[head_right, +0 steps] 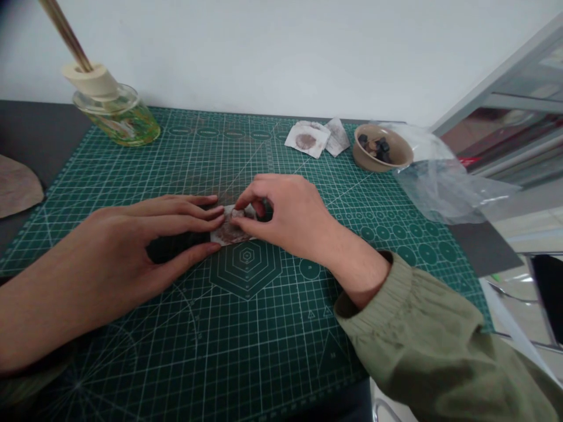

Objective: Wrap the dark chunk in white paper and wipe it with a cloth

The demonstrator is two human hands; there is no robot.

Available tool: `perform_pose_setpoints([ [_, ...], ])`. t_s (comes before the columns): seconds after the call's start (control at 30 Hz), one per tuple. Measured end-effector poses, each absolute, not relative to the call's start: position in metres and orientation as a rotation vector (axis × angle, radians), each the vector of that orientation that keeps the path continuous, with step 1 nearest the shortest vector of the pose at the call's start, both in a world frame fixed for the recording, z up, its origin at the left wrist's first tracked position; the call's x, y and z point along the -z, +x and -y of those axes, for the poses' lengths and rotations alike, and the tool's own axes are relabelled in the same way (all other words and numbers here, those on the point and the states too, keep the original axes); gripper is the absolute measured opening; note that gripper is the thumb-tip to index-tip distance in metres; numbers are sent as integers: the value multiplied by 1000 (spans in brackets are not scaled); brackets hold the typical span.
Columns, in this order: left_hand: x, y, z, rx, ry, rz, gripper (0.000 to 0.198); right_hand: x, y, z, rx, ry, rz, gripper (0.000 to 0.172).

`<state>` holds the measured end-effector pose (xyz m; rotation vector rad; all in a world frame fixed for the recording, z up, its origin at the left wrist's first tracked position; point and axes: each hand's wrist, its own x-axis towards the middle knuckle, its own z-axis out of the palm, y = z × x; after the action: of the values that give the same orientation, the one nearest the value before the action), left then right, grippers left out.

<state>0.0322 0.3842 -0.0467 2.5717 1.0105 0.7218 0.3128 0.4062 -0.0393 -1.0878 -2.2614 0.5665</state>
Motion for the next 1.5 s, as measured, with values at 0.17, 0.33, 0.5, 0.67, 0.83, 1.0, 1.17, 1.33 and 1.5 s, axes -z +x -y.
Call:
perform_pose_setpoints([
  [0.17,48,32,-385,-737,2575,-1002,29,36,310,-402,-775,-868,2267,10],
  [0.33,36,38,-378,-879,2475,-1045,26,28,309,-394,-1037,-937,1929,18],
  [0.5,22,43,-373,-1035,2367,-1000,16,25,305,-393,-1242,-772,1853,18],
  [0.67,24,43,-375,-1122,2313,-903,14,28,307,-393,-1331,-741,1843,19],
  [0.83,23,45,-372,-1163,2241,-892,14,28,307,-393,-1360,-717,1815,22],
  [1.0,20,45,-367,-1208,2161,-871,17,27,308,-391,-1384,-698,1758,26],
  [1.17,17,44,-361,-1230,2074,-838,17,27,307,-388,-1448,-631,1692,33],
  [1.33,13,43,-355,-1200,2064,-802,15,23,305,-381,-1513,-604,1613,34],
  [1.5,8,42,-354,-1175,2047,-743,22,21,305,-377,-1530,-603,1606,35],
])
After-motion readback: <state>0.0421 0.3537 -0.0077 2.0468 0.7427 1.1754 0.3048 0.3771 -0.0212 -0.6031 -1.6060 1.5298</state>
